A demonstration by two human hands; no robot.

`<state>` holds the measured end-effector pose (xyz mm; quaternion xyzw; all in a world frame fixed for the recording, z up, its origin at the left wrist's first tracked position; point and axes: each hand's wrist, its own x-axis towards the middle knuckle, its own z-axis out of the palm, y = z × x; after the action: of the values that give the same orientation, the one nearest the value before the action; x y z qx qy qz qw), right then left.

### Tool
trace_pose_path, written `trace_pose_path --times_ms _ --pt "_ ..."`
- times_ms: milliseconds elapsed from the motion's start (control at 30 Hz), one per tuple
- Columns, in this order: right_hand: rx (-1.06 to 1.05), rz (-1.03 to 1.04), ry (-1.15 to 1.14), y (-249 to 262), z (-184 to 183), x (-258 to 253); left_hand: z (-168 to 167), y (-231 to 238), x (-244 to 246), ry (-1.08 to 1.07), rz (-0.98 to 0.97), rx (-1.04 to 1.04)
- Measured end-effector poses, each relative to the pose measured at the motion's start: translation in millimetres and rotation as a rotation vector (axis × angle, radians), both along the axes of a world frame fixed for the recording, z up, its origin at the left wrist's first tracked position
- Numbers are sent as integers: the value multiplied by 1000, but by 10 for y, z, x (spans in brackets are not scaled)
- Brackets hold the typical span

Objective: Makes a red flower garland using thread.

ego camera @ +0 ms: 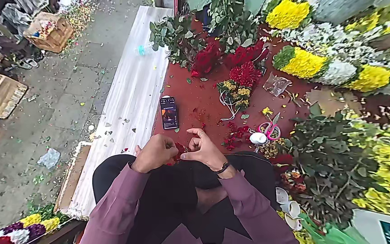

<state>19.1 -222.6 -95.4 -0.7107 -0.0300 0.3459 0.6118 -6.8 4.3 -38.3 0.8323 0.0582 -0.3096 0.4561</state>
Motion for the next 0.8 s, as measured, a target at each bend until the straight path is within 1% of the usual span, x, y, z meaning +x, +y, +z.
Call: trace_pose_path --times_ms 100,133,200,267,300,367,400,467,533,567,600,633,667,700,733,767,800 --pt "-12 61 -137 -108 6 82 2 14 -4 -14 22 25" --pt "-20 129 -174 -135 -27 104 1 21 -4 -2 26 29" --pt "22 251 -168 -156 -151 114 -4 30 6 32 33 49" --pt "109 232 -129 -141 -213 97 9 53 44 63 42 96" --pt "107 212 -145 -138 -207 113 33 69 67 67 59 127" --pt "114 248 -198 -185 -137 169 99 104 110 68 78 200" --pt "150 282 -213 -218 -85 185 138 99 137 68 78 245" --pt "268 334 -251 -270 25 169 251 14 201 57 -6 378" --pt "408 294 -313 -290 136 128 475 -184 229 62 -234 499" --pt "470 245 -339 -288 182 143 618 -297 242 74 -390 497" --pt "529 198 -352 -286 199 178 729 -397 248 49 -536 433" --pt "585 156 -336 -286 186 211 807 -478 257 -13 -641 307" --pt "643 117 -292 -286 154 239 857 -546 284 -101 -679 141" --pt "687 73 -237 -288 106 244 892 -610 329 -185 -648 -21" --pt "674 12 -205 -293 61 211 905 -666 378 -261 -571 -143" --pt "619 -57 -221 -293 9 135 898 -706 424 -322 -468 -216" --pt "560 -105 -286 -279 -84 34 876 -734 464 -364 -354 -235"
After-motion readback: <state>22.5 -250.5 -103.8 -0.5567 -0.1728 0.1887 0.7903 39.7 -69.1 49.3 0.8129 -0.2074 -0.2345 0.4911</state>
